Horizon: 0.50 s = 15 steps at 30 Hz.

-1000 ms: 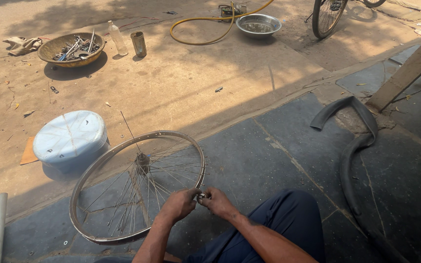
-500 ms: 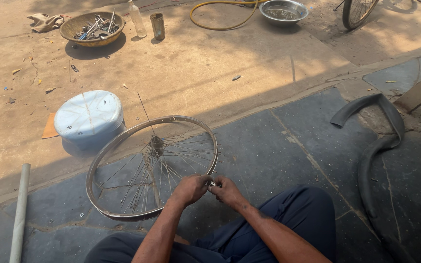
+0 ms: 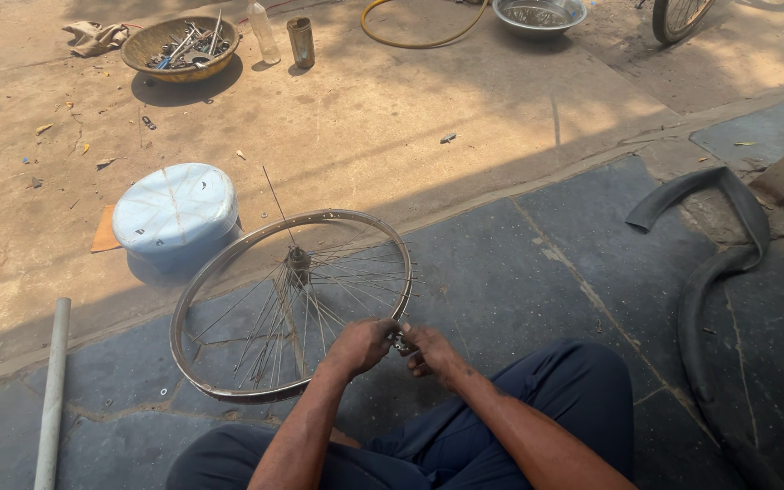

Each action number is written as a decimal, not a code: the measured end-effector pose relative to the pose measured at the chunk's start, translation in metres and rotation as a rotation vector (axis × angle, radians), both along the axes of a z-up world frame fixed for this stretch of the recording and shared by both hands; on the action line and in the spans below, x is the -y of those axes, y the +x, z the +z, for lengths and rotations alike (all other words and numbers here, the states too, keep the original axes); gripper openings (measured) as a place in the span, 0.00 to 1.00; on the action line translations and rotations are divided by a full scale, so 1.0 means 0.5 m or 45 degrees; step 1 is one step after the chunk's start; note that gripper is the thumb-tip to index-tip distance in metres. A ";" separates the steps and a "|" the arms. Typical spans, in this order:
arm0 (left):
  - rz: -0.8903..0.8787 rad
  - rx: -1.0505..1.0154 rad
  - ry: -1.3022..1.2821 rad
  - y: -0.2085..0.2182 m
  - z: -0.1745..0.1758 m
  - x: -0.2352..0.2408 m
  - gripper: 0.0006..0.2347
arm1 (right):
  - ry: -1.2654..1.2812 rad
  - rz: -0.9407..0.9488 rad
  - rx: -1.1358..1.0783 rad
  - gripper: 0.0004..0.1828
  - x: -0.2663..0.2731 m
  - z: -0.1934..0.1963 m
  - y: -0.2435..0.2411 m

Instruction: The person sits on the floor and uses a spoke wrench to tighten the nipples on a bicycle wheel rim. The person rotates the wheel and adjusts multiple spokes sequentially.

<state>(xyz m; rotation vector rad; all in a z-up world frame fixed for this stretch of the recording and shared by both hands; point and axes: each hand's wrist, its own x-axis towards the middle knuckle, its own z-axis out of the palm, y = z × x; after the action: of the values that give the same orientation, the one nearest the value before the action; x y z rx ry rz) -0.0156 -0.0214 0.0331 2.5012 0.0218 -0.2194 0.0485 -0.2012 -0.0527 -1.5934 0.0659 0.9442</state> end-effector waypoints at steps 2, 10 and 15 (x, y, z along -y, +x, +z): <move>0.010 -0.056 0.009 0.002 0.001 0.003 0.14 | 0.035 -0.012 -0.287 0.32 0.007 0.000 -0.001; -0.035 0.023 -0.011 -0.003 0.006 0.001 0.12 | -0.013 0.176 0.384 0.30 -0.003 -0.010 0.001; -0.017 -0.050 0.012 0.002 0.008 0.005 0.12 | 0.130 0.044 -0.377 0.32 0.009 0.012 -0.002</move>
<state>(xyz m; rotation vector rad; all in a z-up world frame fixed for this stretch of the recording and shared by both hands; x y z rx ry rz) -0.0144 -0.0241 0.0372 2.5067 0.0221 -0.2750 0.0474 -0.2059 -0.0467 -1.3559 0.1936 1.1863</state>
